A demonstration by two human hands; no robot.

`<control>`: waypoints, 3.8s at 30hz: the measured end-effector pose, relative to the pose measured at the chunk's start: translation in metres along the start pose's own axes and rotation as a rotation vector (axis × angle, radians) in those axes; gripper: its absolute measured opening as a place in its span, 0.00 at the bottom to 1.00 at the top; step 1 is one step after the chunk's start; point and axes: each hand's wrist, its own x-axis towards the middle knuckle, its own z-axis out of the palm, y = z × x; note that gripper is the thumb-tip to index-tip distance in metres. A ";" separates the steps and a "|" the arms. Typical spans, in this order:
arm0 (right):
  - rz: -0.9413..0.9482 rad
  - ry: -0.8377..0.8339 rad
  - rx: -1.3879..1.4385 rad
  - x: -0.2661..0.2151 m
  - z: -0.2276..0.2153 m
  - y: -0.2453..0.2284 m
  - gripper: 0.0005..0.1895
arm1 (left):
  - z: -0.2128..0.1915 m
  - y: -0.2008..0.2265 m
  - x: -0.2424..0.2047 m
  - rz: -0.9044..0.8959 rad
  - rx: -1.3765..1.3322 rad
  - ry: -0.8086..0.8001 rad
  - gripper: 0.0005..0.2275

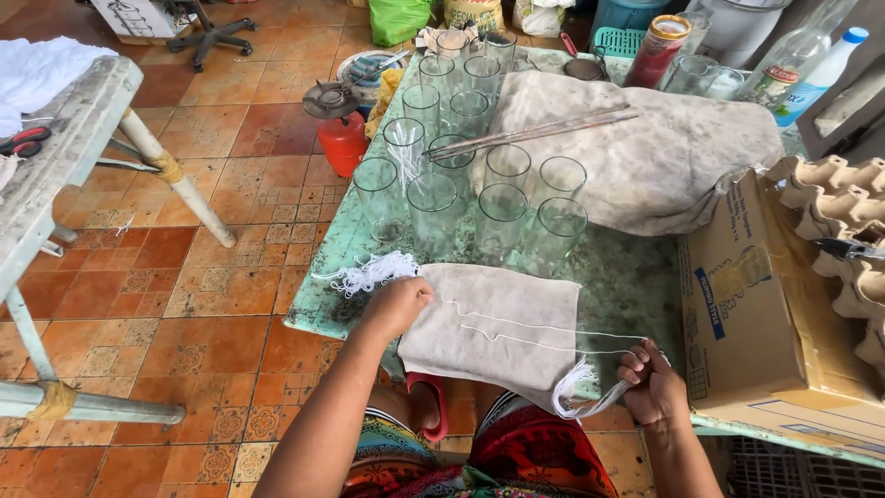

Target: The person is untangling and organizing white candle wicks on a workshop table.

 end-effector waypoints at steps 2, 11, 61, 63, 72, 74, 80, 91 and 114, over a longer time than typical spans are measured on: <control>-0.028 -0.019 0.045 0.001 -0.001 0.001 0.07 | 0.003 -0.006 0.005 0.008 -0.006 0.094 0.08; -0.151 0.008 0.167 -0.011 0.003 0.009 0.11 | 0.040 -0.014 0.018 0.188 0.004 0.212 0.09; -0.645 -0.135 -0.346 -0.055 0.158 0.012 0.12 | -0.006 -0.054 -0.176 0.082 -0.062 0.751 0.08; -0.625 -0.185 -0.365 -0.081 0.196 0.027 0.13 | -0.011 -0.061 -0.187 -0.029 -0.006 0.712 0.06; -0.604 -0.911 -1.016 -0.090 0.212 0.157 0.13 | 0.004 0.018 -0.195 0.199 -0.665 0.575 0.10; -0.677 -0.761 -1.100 -0.130 0.229 0.172 0.12 | 0.004 0.049 -0.204 0.314 -0.951 0.480 0.13; -0.392 -0.554 -1.063 -0.083 0.188 0.178 0.11 | 0.029 0.063 -0.190 0.263 -1.660 0.023 0.10; -0.576 -0.589 -0.870 -0.024 0.130 0.190 0.14 | 0.038 0.055 -0.173 0.016 -1.724 -0.014 0.05; -0.195 -0.639 -0.830 -0.079 0.158 0.167 0.05 | 0.028 0.065 -0.173 0.438 -0.528 0.786 0.05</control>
